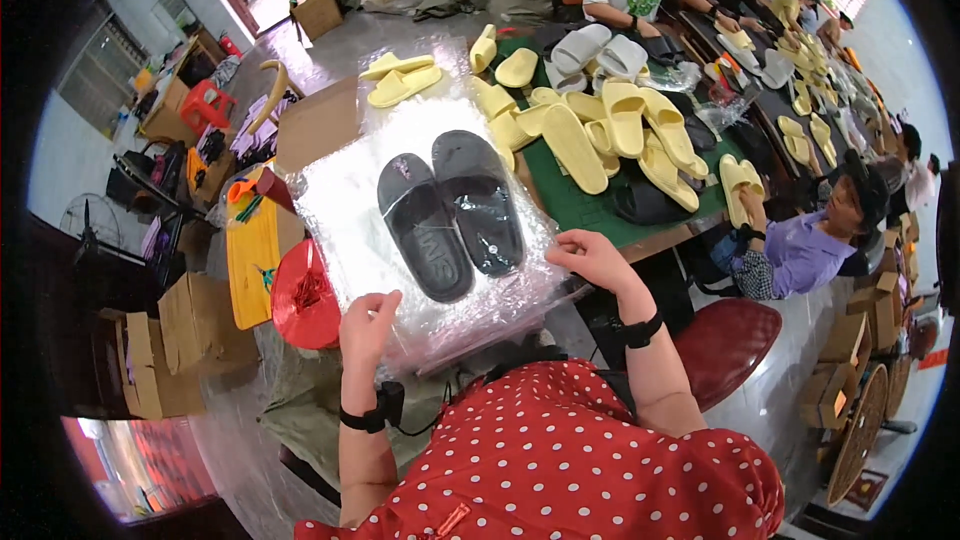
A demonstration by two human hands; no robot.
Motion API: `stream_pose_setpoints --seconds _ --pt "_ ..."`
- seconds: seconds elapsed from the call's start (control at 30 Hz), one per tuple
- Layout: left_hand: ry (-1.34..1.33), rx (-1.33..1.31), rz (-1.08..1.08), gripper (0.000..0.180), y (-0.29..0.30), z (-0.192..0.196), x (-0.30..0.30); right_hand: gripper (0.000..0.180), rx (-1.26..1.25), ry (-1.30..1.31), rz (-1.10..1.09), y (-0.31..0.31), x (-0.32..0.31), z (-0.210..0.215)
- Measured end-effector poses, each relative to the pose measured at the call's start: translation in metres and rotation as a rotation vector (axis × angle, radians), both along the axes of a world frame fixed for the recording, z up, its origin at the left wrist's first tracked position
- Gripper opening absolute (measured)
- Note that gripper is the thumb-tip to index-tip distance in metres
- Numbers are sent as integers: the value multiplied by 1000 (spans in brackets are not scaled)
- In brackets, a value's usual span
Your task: Placing pairs of sandals into clear plastic bags and then into a large storage sack.
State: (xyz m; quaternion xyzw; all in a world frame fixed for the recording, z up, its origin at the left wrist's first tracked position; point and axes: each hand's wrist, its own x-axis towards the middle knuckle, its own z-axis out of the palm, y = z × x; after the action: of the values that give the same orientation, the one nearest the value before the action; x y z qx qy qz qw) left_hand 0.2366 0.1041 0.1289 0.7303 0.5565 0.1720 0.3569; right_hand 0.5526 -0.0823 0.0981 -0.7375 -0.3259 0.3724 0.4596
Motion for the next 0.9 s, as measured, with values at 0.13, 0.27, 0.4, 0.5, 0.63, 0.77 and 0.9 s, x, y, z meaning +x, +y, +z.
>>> stream_pose_setpoints --seconds 0.13,0.27,0.4,0.5,0.63,0.77,0.9 --pt "-33 -368 -162 28 -3 1 2 32 1 97 87 3 8 -8" --pt "-193 -469 -232 25 4 -18 -8 29 59 147 80 -4 17 -15" --pt "-336 -536 -154 11 -2 0 -20 21 22 37 153 5 14 -5" --pt "-460 -570 -119 14 3 -19 -36 25 -54 164 130 10 2 8" --pt "-338 -617 -122 16 -8 -10 -21 27 -92 137 186 0 1 11" --pt "-348 -621 -195 15 -1 -26 -35 23 -91 235 141 -3 -2 15" --pt "-479 -557 -139 12 -1 -5 -32 11 212 312 53 1 -7 21"
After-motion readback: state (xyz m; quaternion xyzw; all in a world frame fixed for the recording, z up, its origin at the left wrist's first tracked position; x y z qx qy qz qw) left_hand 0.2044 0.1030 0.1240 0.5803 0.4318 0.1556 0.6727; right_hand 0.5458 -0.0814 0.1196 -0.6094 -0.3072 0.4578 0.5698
